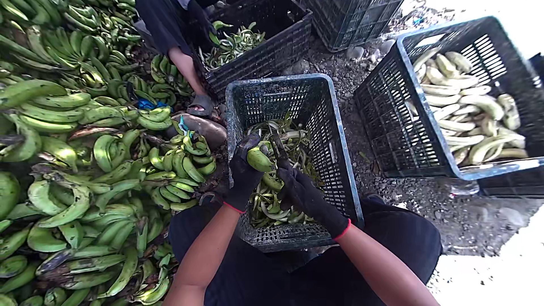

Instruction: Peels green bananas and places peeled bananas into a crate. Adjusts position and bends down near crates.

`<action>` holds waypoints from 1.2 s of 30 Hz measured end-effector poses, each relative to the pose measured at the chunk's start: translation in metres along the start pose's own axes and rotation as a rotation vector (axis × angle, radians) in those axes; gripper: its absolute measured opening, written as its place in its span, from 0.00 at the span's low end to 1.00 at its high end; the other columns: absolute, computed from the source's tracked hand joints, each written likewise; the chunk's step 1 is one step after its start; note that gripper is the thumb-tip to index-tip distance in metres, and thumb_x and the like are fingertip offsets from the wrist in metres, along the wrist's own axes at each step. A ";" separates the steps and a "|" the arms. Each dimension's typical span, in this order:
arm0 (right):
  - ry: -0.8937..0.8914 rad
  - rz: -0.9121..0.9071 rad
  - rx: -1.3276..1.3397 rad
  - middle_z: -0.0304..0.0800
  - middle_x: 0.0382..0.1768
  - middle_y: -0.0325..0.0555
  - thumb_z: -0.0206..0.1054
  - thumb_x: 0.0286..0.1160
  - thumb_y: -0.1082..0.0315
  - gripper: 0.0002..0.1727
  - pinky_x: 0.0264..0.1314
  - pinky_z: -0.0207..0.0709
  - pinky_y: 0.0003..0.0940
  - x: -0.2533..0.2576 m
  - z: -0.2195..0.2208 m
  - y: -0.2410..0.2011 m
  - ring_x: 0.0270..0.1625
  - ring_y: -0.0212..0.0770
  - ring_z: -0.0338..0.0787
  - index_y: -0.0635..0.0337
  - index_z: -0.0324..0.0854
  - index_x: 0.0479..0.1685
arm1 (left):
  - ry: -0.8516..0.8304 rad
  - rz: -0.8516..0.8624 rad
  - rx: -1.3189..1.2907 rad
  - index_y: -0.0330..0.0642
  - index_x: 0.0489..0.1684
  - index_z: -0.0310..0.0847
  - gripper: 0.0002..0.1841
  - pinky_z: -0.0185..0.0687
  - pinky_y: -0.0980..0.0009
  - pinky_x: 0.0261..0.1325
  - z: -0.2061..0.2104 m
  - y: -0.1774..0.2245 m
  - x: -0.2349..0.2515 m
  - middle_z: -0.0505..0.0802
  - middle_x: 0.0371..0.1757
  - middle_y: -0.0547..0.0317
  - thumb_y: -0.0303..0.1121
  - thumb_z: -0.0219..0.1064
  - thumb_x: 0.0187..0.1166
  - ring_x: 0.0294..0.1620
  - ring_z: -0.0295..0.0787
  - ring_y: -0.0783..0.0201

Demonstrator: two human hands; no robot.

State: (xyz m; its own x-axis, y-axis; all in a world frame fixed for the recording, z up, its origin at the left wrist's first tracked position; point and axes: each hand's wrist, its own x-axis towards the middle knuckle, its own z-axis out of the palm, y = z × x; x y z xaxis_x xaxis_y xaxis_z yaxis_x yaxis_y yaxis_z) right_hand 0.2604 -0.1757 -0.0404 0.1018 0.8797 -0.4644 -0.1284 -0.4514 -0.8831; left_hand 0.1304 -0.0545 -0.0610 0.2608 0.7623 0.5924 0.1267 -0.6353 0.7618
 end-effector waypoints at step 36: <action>0.086 -0.057 -0.508 0.87 0.35 0.48 0.43 0.91 0.38 0.32 0.45 0.86 0.47 0.017 -0.004 0.010 0.36 0.45 0.92 0.59 0.76 0.61 | 0.208 -0.867 -0.356 0.39 0.78 0.68 0.26 0.88 0.56 0.60 0.013 0.013 0.010 0.85 0.67 0.46 0.32 0.69 0.82 0.60 0.88 0.58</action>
State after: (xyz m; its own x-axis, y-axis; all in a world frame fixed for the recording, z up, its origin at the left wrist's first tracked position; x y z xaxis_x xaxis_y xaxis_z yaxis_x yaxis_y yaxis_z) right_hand 0.2645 -0.1661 -0.0568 0.1782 0.8990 -0.4000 0.3726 -0.4379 -0.8182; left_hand 0.1465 -0.0571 -0.0487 0.0334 0.9779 -0.2064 -0.1120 0.2089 0.9715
